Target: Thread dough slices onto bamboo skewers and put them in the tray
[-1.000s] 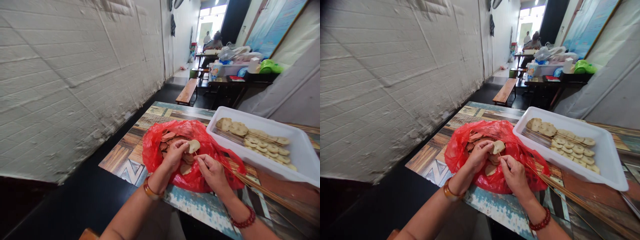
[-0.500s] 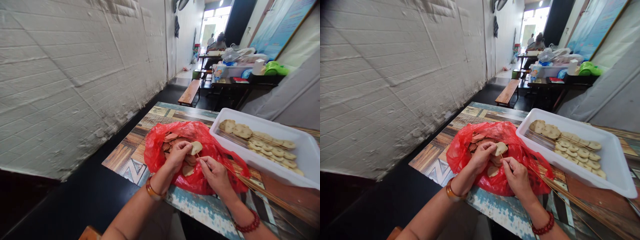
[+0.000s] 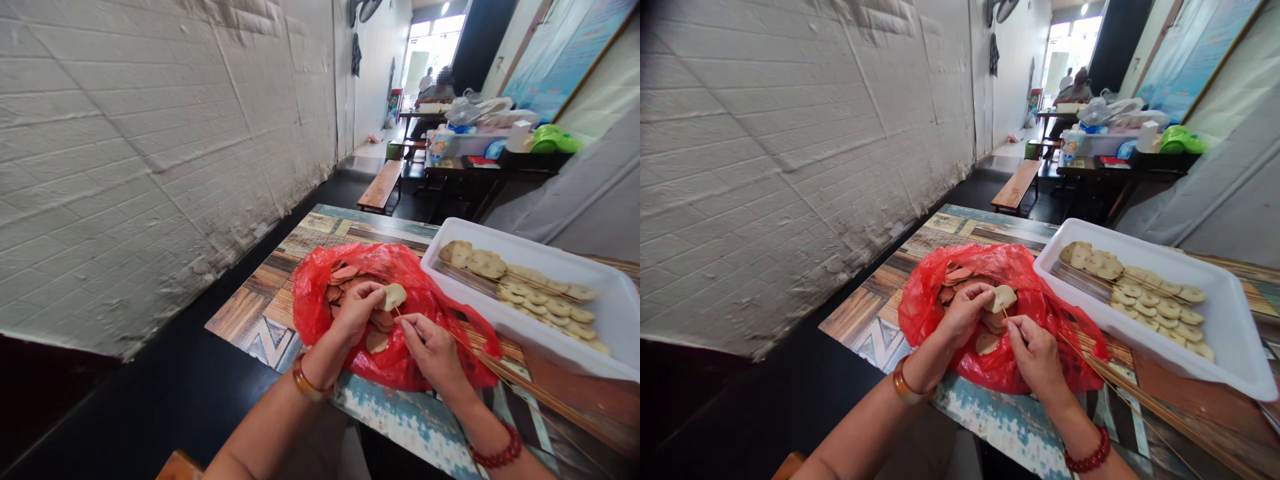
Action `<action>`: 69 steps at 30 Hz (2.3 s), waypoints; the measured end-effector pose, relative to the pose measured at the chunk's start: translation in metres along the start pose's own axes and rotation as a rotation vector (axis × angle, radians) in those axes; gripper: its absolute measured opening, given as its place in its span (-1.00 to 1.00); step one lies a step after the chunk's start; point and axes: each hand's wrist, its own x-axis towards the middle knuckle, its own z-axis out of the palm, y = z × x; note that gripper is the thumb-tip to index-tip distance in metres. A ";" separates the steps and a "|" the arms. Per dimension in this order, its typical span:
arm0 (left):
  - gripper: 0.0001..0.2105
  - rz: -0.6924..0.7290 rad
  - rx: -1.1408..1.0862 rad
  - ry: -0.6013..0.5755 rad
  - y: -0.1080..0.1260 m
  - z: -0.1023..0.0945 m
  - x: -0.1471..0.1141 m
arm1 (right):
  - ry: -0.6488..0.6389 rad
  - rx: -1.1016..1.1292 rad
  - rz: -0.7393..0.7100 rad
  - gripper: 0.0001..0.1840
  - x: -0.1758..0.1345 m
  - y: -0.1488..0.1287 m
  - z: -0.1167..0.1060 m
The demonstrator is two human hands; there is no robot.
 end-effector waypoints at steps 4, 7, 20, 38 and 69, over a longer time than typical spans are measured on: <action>-0.79 -0.010 -0.012 -0.041 0.001 0.000 -0.001 | 0.003 -0.002 0.003 -0.71 0.000 0.000 0.000; -0.78 -0.010 0.004 -0.035 0.001 0.000 -0.001 | 0.008 -0.013 -0.002 -0.71 0.000 0.001 0.001; -0.64 -0.139 -0.007 -0.117 -0.002 -0.001 -0.002 | 0.004 -0.020 -0.018 -0.70 0.000 0.002 0.002; -0.62 -0.170 0.049 -0.116 -0.002 0.001 -0.004 | 0.005 -0.062 -0.051 -0.68 0.001 0.000 -0.001; -0.58 -0.159 -0.199 -0.052 -0.003 0.001 0.004 | -0.131 0.276 0.196 -0.65 0.000 0.007 0.000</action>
